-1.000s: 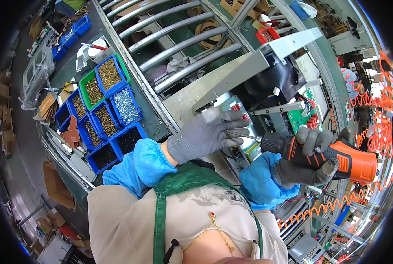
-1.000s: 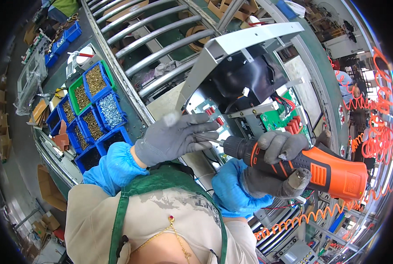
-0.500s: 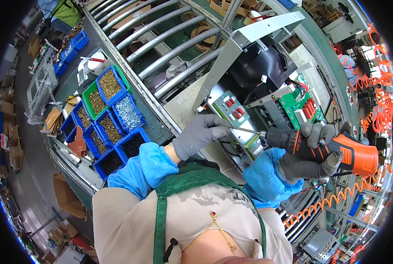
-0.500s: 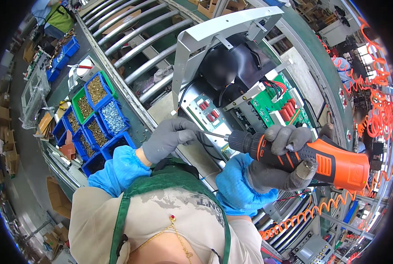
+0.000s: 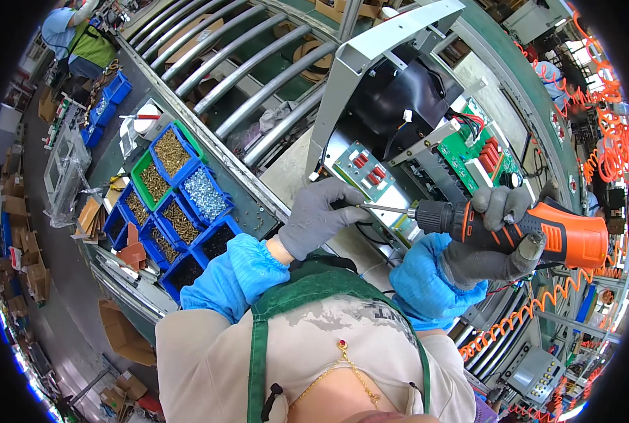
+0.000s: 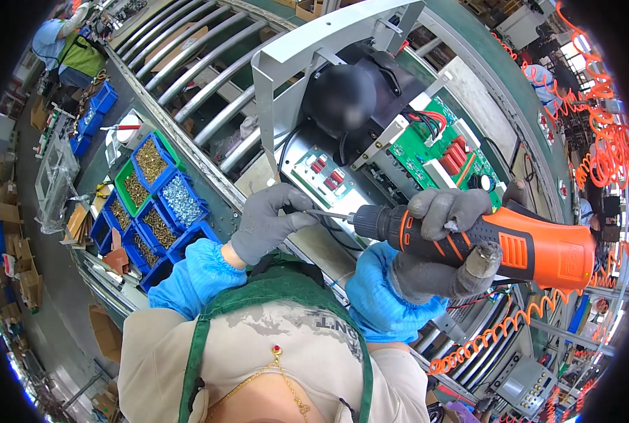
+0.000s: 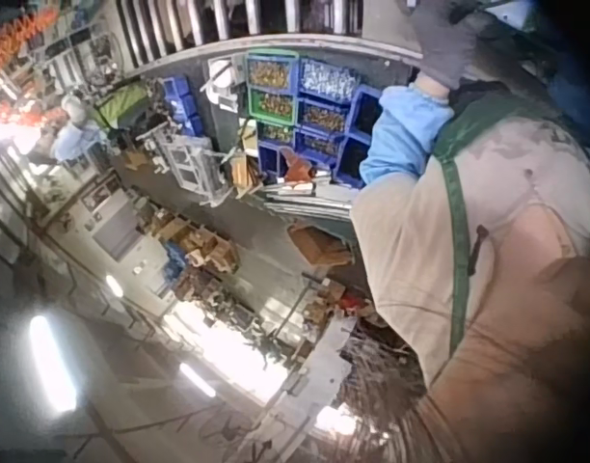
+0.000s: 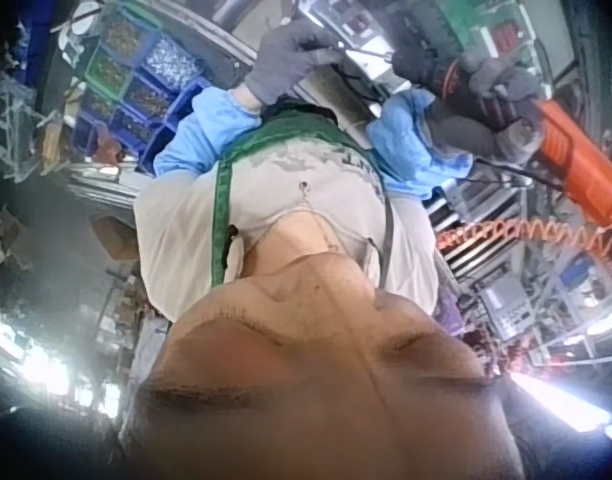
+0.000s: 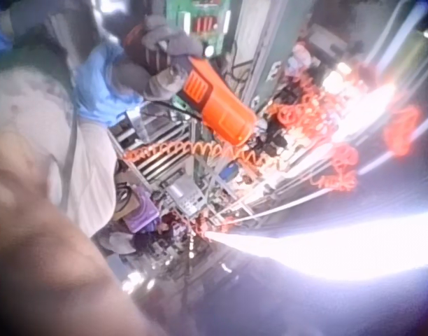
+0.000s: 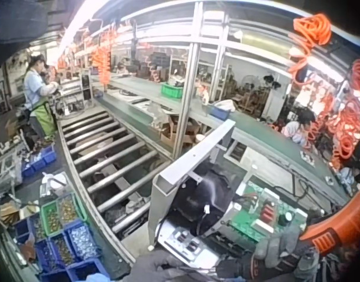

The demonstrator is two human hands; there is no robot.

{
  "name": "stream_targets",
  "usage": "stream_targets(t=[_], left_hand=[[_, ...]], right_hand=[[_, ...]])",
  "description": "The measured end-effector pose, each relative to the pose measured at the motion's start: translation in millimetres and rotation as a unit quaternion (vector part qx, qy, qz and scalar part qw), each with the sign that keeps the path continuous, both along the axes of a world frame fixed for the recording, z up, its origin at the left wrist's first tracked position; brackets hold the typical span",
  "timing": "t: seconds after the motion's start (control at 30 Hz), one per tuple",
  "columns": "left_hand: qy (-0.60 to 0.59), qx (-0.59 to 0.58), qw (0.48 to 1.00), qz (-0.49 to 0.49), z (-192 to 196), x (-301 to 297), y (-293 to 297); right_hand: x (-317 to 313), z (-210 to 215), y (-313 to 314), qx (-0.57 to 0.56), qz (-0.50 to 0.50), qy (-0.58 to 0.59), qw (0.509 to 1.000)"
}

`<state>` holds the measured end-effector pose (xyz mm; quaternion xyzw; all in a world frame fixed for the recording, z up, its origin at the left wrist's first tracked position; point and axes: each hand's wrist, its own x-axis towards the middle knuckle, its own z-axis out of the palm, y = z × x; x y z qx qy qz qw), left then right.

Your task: The person uses a pneumatic screwdriver to fasten screws into a circuit board assembly on a factory line. They repeatedly pick up screws from blue bins, position them on the board, and drive them in with the tool. A coworker briefly approaches to observe the work.

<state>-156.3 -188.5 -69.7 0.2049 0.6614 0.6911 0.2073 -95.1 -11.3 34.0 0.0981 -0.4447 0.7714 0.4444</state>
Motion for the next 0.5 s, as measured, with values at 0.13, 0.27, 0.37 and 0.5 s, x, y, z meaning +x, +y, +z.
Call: stream_targets(t=[0.13,0.27,0.37,0.5], left_hand=[[0.034,-0.036,0.999,-0.003,0.1,-3.5,1.1],[0.142,-0.051,0.989,-0.002,-5.7,-4.9,0.3],[0.253,-0.078,0.964,-0.001,-7.5,-8.6,0.8],[0.291,-0.117,0.949,-0.006,-9.7,-11.9,4.7]], right_hand=[[-0.3,-0.2,-1.9,0.010,-0.016,-0.005,1.000],[0.5,-1.8,-2.4,0.018,-0.023,-0.006,1.000],[-0.6,2.8,-7.0,0.030,-0.032,-0.009,0.999],[1.6,-1.8,-5.6,0.050,-0.050,-0.024,0.997]])
